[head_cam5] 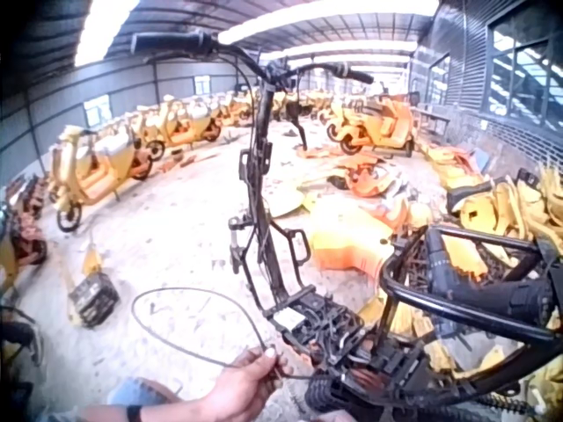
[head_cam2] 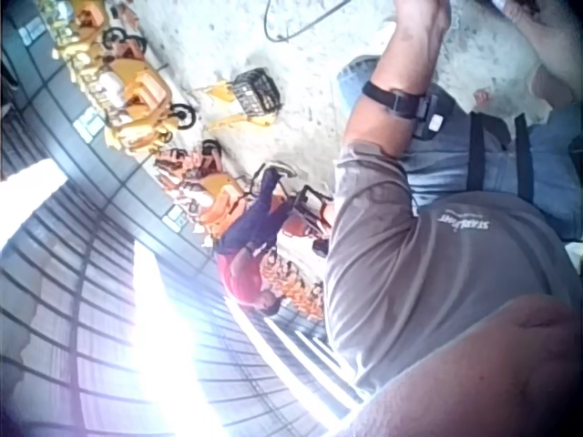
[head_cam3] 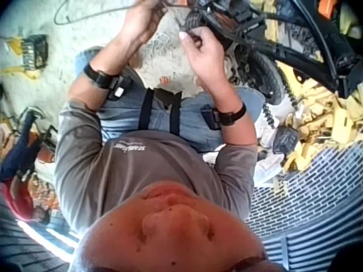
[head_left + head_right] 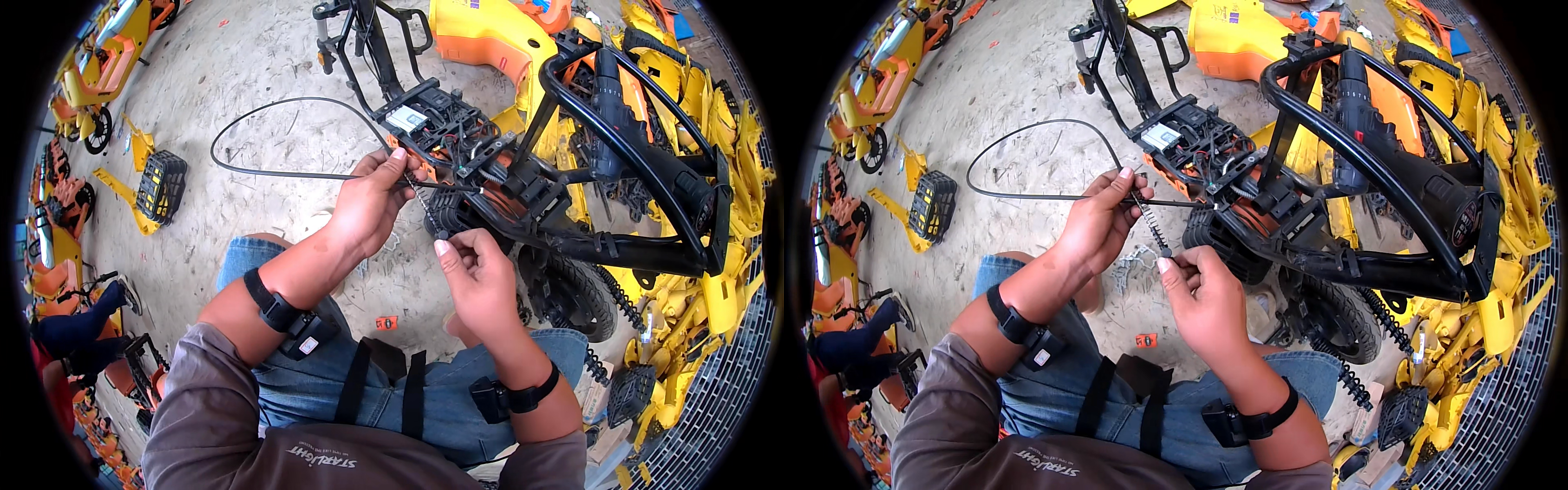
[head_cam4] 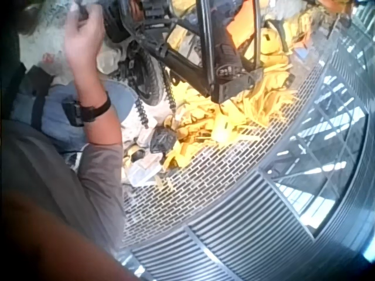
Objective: The person connects electrical wire connectors and then pulls a brake cable through a spring and fitting by hand and with pliers on a scooter frame.
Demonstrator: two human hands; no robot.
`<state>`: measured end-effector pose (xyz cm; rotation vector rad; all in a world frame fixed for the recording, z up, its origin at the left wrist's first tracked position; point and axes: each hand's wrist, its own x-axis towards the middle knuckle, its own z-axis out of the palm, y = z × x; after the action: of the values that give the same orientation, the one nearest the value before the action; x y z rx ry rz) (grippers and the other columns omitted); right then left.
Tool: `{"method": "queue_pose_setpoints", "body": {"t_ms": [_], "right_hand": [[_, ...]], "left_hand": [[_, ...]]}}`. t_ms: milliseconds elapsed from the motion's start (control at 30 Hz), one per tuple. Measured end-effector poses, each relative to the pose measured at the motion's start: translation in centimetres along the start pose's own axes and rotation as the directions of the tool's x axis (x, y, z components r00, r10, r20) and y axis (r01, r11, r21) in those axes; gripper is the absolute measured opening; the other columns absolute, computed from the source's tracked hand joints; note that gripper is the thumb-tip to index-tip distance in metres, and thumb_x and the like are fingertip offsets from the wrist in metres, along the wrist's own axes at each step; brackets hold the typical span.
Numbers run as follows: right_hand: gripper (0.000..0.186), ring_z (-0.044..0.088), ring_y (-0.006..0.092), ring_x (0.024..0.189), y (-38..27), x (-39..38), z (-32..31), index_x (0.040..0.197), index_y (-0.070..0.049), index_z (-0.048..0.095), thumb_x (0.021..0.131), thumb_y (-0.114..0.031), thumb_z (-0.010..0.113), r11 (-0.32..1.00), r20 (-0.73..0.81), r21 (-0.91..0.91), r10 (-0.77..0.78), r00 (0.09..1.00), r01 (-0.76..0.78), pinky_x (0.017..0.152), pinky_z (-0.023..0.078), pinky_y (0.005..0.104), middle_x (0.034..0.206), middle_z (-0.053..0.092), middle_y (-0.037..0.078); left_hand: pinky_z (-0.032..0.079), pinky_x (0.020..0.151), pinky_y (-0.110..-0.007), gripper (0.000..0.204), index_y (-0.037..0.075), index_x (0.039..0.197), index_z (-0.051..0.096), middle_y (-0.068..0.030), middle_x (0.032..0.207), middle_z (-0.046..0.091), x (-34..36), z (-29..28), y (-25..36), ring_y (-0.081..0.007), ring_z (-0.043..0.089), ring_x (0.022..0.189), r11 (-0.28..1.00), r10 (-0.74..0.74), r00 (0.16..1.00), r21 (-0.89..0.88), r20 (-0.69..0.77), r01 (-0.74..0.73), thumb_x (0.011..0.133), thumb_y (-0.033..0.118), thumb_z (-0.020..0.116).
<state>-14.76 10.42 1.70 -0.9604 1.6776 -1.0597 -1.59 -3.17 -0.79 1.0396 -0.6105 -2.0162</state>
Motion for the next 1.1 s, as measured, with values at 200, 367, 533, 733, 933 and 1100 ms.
{"method": "queue_pose_setpoints", "body": {"t_ms": [200, 367, 533, 733, 933, 1100], "right_hand": [[0.044, 0.058, 0.0111, 0.058, -0.6, 0.6, -1.4, 0.096, -0.001, 0.061, 0.103, -0.042, 0.048, 0.694, 0.302, 0.506, 0.414, 0.859, -0.513, 0.053, 0.047, 0.0247, 0.074, 0.062, 0.005], [0.034, 0.048, 0.0051, 0.054, 0.3, 0.3, 0.0, 0.094, 0.000, 0.059, 0.100, -0.033, 0.057, 0.966, 0.042, 0.222, 0.129, 0.991, -0.135, 0.049, 0.039, 0.0224, 0.066, 0.054, -0.001], [0.023, 0.042, 0.0023, 0.054, 0.8, 0.4, 0.3, 0.095, 0.000, 0.059, 0.098, -0.022, 0.062, 0.999, 0.001, 0.032, -0.006, 1.000, 0.006, 0.048, 0.034, 0.0226, 0.064, 0.050, -0.003], [0.020, 0.055, 0.0063, 0.067, 0.8, 0.7, 0.0, 0.103, -0.001, 0.060, 0.100, -0.020, 0.059, 0.992, 0.081, 0.070, 0.104, 0.991, -0.110, 0.061, 0.045, 0.0231, 0.081, 0.062, 0.001], [0.021, 0.045, 0.0032, 0.059, 0.9, 0.3, 0.5, 0.096, 0.001, 0.061, 0.099, -0.020, 0.060, 0.995, 0.064, 0.098, -0.018, 0.998, 0.012, 0.052, 0.038, 0.0232, 0.068, 0.055, -0.001], [0.025, 0.058, 0.0093, 0.073, -0.4, -0.4, -0.2, 0.098, -0.001, 0.061, 0.102, -0.025, 0.055, 0.991, 0.224, 0.136, -0.010, 0.975, -0.021, 0.066, 0.048, 0.0254, 0.083, 0.063, 0.004]], "left_hand": [[0.044, 0.076, -0.024, 0.024, 0.005, 0.117, 0.052, -0.0037, 0.104, 0.061, -0.1, -0.1, 0.0, -0.0124, 0.060, 0.094, 1.000, -0.007, 0.999, -0.007, 0.047, 0.007, 0.102, 0.024, 0.053], [0.044, 0.075, -0.024, 0.022, 0.006, 0.116, 0.052, -0.0030, 0.104, 0.061, 0.0, -0.1, 0.2, -0.0119, 0.060, 0.094, 0.999, 0.006, 0.999, -0.052, 0.037, -0.004, 0.103, 0.023, 0.052], [0.044, 0.075, -0.025, 0.025, 0.009, 0.117, 0.054, -0.0023, 0.105, 0.064, 0.0, -0.1, 0.8, -0.0118, 0.060, 0.093, 0.993, 0.001, 0.998, -0.121, 0.056, 0.006, 0.104, 0.029, 0.048], [0.043, 0.077, -0.026, 0.028, 0.011, 0.120, 0.057, 0.0012, 0.106, 0.065, 0.1, -0.4, 1.2, -0.0103, 0.059, 0.093, 0.995, 0.021, 0.996, -0.096, 0.082, -0.013, 0.103, 0.032, 0.050], [0.041, 0.079, -0.025, 0.031, 0.009, 0.125, 0.056, -0.0001, 0.106, 0.065, 0.2, -0.5, 1.6, -0.0099, 0.058, 0.094, 0.995, 0.098, 0.988, -0.045, 0.122, -0.094, 0.102, 0.029, 0.054], [0.042, 0.080, -0.026, 0.034, 0.006, 0.130, 0.054, -0.0019, 0.107, 0.064, 0.9, -1.0, 1.2, -0.0110, 0.057, 0.095, 0.977, 0.178, 0.972, 0.091, 0.157, -0.193, 0.103, 0.026, 0.052]]}}
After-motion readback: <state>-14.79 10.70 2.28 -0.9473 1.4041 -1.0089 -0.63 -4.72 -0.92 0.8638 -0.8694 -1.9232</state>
